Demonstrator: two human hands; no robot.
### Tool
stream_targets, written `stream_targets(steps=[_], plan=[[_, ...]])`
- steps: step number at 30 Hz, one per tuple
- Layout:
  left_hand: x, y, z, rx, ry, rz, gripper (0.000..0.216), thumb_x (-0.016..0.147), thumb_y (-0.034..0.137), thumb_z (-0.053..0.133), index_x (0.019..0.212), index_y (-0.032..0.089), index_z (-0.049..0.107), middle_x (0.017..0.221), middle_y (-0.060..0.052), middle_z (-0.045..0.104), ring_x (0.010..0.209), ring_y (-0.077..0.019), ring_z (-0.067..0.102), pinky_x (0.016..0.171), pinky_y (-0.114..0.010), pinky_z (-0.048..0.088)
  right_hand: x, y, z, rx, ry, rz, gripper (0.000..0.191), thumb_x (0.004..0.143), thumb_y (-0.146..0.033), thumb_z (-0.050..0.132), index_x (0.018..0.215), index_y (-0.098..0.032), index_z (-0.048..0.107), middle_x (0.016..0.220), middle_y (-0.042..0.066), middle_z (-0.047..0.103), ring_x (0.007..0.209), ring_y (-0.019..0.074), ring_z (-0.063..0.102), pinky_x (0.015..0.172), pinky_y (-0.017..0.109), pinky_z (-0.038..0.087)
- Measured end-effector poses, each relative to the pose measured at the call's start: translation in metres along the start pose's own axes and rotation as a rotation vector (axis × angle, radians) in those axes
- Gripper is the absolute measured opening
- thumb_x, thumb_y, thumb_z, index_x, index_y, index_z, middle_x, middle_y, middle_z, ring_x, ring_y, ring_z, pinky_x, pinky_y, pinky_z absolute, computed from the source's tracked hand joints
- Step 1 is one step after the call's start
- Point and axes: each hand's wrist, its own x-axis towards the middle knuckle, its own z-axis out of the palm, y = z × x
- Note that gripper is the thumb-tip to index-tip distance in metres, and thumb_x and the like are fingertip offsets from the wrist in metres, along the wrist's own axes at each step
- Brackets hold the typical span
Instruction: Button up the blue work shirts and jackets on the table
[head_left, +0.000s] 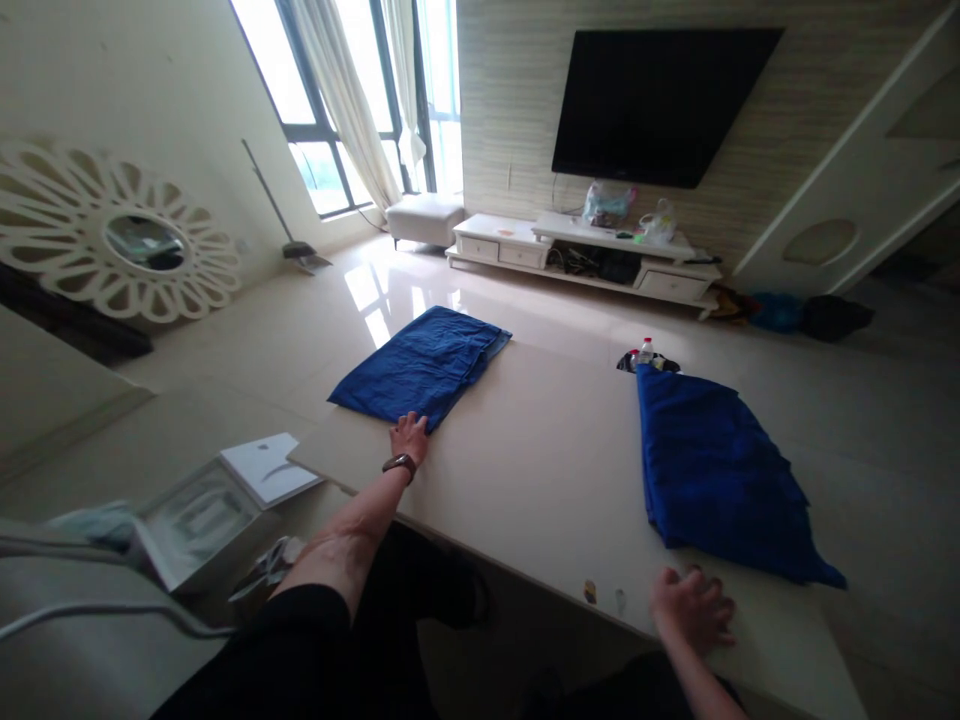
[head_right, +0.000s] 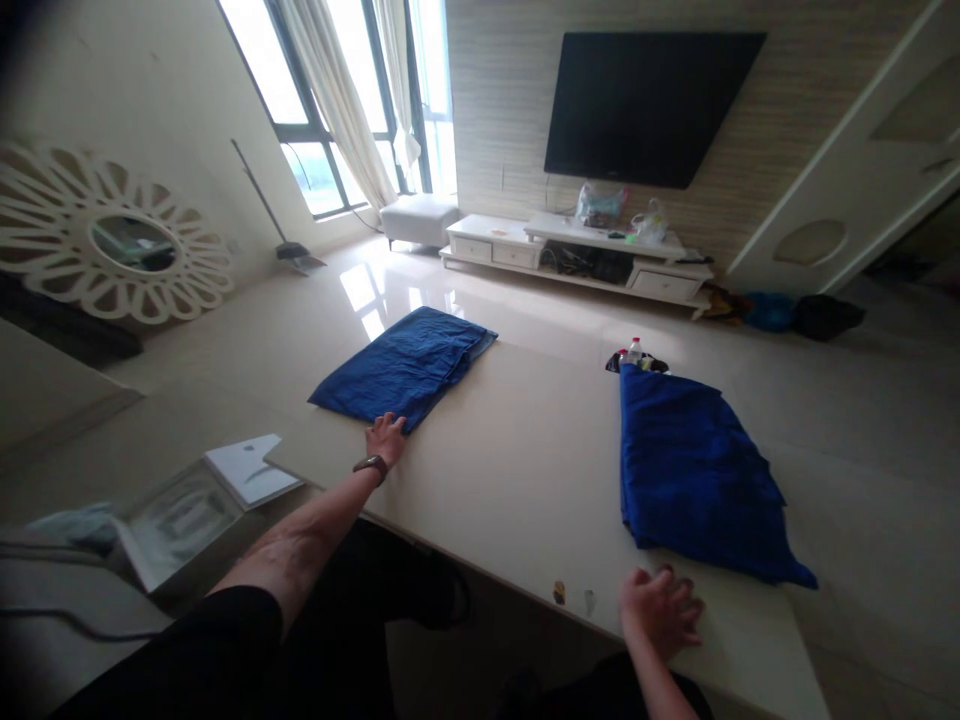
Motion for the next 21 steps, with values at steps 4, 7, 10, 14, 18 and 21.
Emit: stream_targets(steps=[4, 7, 10, 14, 18, 21], plan=[[0.040, 0.020, -0.039, -0.096, 0.078, 0.011, 0.028, 0.094, 0.014, 0.045, 0.096, 0.019, 0.073, 0.109, -0.015, 0.069, 0.118, -0.0274, 0.058, 0.108, -0.045, 0.042, 0.002, 0.003, 0.000, -0.030, -0.012, -0.002, 0.044, 0.092, -0.045, 0.039, 0.118, -0.023, 0.068, 0.135, 0.025, 0.059, 0.132, 0.0481, 0.051, 0.093, 0.075, 0.042], [0.080, 0.045, -0.115, -0.250, 0.319, -0.076, 0.033, 0.101, 0.016, 0.035, 0.109, 0.013, 0.066, 0.110, -0.015, 0.068, 0.111, -0.0255, 0.060, 0.103, -0.042, 0.047, 0.004, 0.006, 0.003, -0.032, -0.020, -0.005, 0.042, 0.091, -0.047, 0.040, 0.114, -0.027, 0.069, 0.134, 0.023, 0.061, 0.130, 0.0483, 0.053, 0.091, 0.075, 0.043], [0.100, 0.074, -0.220, -0.571, 0.791, -0.188, 0.032, 0.104, 0.015, 0.029, 0.111, 0.013, 0.060, 0.109, -0.011, 0.065, 0.104, -0.0204, 0.060, 0.100, -0.036, 0.049, 0.006, 0.008, 0.006, -0.014, -0.009, 0.008, 0.038, 0.088, -0.046, 0.043, 0.108, -0.028, 0.070, 0.129, 0.022, 0.063, 0.128, 0.0488, 0.055, 0.088, 0.075, 0.043], [0.041, 0.106, -0.322, -0.747, 1.157, 0.150, 0.026, 0.107, 0.025, 0.034, 0.095, 0.019, 0.057, 0.088, -0.003, 0.058, 0.090, -0.0160, 0.061, 0.090, -0.032, 0.052, 0.012, 0.008, 0.004, 0.034, -0.026, 0.027, 0.045, 0.087, -0.052, 0.040, 0.106, -0.024, 0.071, 0.131, 0.024, 0.062, 0.129, 0.0499, 0.055, 0.090, 0.075, 0.042], [-0.097, 0.124, -0.314, -0.816, 1.075, 0.540, 0.020, 0.103, 0.029, 0.049, 0.089, 0.019, 0.059, 0.075, 0.001, 0.058, 0.072, -0.0121, 0.059, 0.074, -0.025, 0.051, 0.010, -0.001, -0.024, 0.220, -0.155, 0.019, 0.049, 0.077, -0.060, 0.044, 0.097, -0.025, 0.072, 0.133, 0.023, 0.062, 0.132, 0.0538, 0.051, 0.093, 0.078, 0.038], [-0.204, 0.129, -0.249, -0.850, 0.811, 0.737, 0.011, 0.098, 0.018, 0.053, 0.094, 0.019, 0.064, 0.078, -0.001, 0.065, 0.072, -0.0125, 0.062, 0.070, -0.023, 0.050, -0.026, -0.022, -0.067, 0.628, -0.464, -0.090, 0.049, 0.067, -0.068, 0.055, 0.085, -0.026, 0.074, 0.119, 0.018, 0.071, 0.130, 0.0504, 0.055, 0.104, 0.071, 0.039]])
